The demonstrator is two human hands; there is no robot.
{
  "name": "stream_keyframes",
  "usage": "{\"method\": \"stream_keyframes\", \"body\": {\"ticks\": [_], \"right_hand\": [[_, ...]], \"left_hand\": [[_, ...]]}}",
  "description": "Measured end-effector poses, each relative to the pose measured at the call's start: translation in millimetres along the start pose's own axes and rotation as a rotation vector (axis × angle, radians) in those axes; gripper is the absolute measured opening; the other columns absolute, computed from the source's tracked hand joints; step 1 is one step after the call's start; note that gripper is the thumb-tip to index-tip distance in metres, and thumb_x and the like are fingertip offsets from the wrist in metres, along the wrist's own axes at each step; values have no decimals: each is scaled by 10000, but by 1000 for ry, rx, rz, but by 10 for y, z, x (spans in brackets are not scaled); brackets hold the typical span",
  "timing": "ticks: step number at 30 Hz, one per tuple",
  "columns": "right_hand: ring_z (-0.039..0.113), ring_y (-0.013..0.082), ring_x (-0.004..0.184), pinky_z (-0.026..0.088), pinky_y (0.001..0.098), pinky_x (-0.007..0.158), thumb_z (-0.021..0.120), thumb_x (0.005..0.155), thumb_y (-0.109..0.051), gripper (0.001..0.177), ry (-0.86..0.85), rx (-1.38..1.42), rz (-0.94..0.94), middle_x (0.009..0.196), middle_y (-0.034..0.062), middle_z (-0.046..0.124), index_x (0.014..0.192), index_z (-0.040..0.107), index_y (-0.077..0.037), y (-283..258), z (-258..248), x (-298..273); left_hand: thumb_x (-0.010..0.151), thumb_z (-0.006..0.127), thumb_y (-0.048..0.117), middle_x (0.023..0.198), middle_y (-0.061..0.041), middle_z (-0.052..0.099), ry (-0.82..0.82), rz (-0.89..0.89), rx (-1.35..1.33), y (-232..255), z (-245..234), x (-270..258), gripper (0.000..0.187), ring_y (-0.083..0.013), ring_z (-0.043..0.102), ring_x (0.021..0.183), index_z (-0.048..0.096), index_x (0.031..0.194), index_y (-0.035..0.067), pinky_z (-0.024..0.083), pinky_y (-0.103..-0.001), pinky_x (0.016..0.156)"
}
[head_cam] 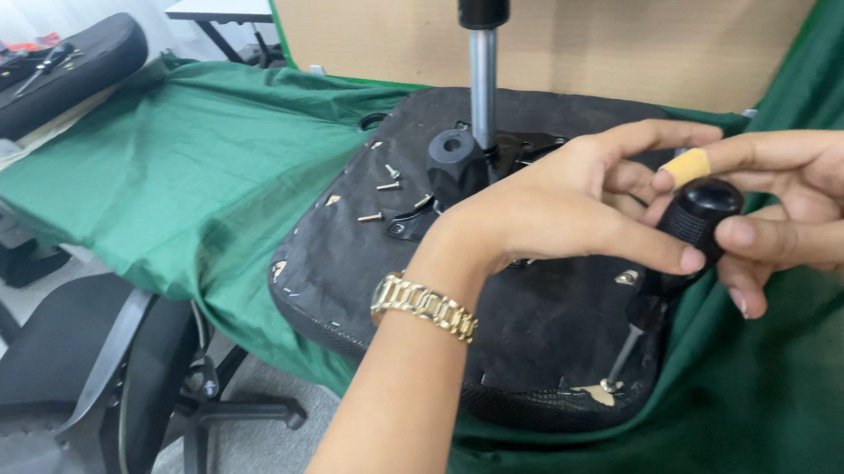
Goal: The person uses a screwdriver to tighten screws into the underside of an office chair base. They pick up screws and turn the screwdriver repeatedly to secure the base plate to the chair.
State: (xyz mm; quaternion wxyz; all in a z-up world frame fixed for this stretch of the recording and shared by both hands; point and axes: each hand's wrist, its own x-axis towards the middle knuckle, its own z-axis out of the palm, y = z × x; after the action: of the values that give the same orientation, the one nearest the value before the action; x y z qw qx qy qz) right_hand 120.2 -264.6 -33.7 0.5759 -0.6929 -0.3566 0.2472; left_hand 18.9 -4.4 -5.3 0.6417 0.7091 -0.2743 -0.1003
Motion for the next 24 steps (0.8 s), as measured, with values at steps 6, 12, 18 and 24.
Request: {"method": "stream_keyframes", "body": {"ticks": [6,12,18,24], "right_hand": [[734,223,607,576,345,404,821,804,-23,483,201,-210,47,1087,206,761,1211,569,41,-249,388,-133],[572,99,499,425,242,374,761,908,-127,389,356,-135,-53,856,113,754,1254,615,-28,-320,717,-179],[455,27,474,349,195,384,698,992,-199,310,619,-175,-186,874,37,715,1254,712,-35,-216,1114,-198],[581,25,598,448,179,466,778,917,-118,282,609,-259,-291,903,23,743,1131,651,13,-264,1088,-165]], "left_hand": [[721,898,101,1036,-49,670,26,15,81,-73,98,18,907,-162,698,953,491,1529,33,579,-316,892],[747,857,41,1109,-49,731,-34,6,-99,-63,45,29,843,-153,716,1048,474,1496,-3,569,-315,974],[775,857,32,1111,-84,679,-7,20,-104,-79,-3,-60,803,-174,664,1022,527,1506,6,556,-330,981],[761,846,12,1164,-75,705,-18,30,-178,-146,79,-18,744,-189,687,1125,555,1445,-24,571,-361,1040]]}}
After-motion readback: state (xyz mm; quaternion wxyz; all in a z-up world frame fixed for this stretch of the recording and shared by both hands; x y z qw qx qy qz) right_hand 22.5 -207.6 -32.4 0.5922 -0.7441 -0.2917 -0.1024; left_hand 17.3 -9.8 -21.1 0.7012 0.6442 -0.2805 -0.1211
